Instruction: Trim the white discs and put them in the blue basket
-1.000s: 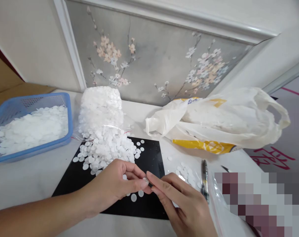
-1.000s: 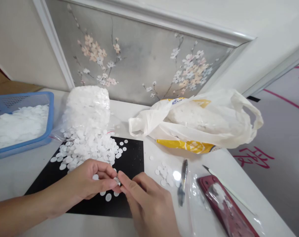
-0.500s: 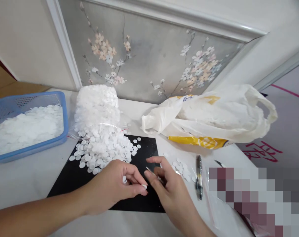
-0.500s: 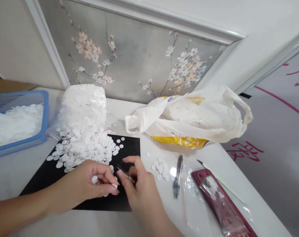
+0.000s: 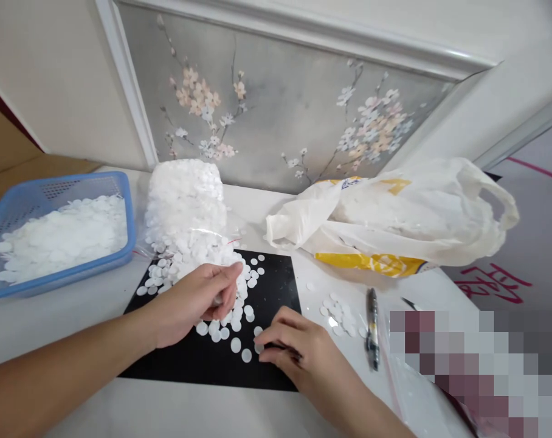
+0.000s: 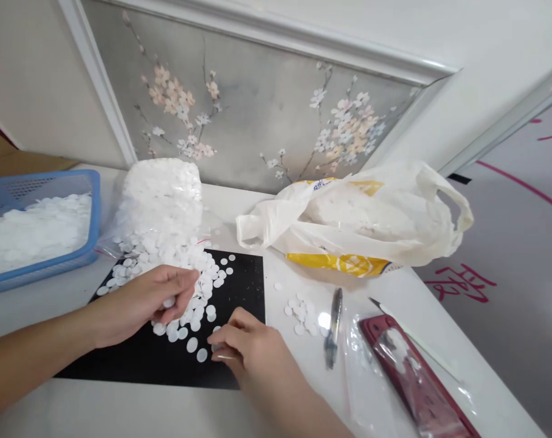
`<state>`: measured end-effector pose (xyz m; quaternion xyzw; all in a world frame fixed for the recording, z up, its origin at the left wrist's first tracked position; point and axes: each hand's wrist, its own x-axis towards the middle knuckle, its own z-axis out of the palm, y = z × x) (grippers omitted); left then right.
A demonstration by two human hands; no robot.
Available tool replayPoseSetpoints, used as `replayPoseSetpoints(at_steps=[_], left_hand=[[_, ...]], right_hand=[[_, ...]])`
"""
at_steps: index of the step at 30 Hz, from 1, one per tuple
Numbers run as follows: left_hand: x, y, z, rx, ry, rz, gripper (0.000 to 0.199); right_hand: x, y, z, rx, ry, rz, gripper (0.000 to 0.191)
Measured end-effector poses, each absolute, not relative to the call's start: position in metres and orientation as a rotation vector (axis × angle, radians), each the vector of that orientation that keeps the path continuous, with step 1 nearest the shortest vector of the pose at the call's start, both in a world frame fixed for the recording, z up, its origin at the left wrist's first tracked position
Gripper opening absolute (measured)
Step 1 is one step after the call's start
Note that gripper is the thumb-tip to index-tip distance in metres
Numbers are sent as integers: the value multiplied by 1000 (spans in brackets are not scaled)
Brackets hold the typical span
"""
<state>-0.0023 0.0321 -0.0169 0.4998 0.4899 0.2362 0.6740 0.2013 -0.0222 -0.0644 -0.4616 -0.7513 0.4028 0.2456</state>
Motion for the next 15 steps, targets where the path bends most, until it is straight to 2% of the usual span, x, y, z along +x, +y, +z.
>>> replayPoseSetpoints(at_steps=[2, 7, 11, 15], left_hand=[[-5, 31, -14, 1310, 1088, 381, 39], [-11, 28, -14, 1947, 1150, 42, 10], [-9, 23, -25, 2190, 1104, -79, 17], [-7, 23, -27, 2281, 1080, -131, 5]], right_hand=[[200, -22, -67, -1244, -2128, 1088, 24], [201, -20, -65, -1391, -2046, 1056, 15], [204, -17, -65, -1563, -1870, 974, 12], [202, -16, -71, -1457, -1911, 888, 16]])
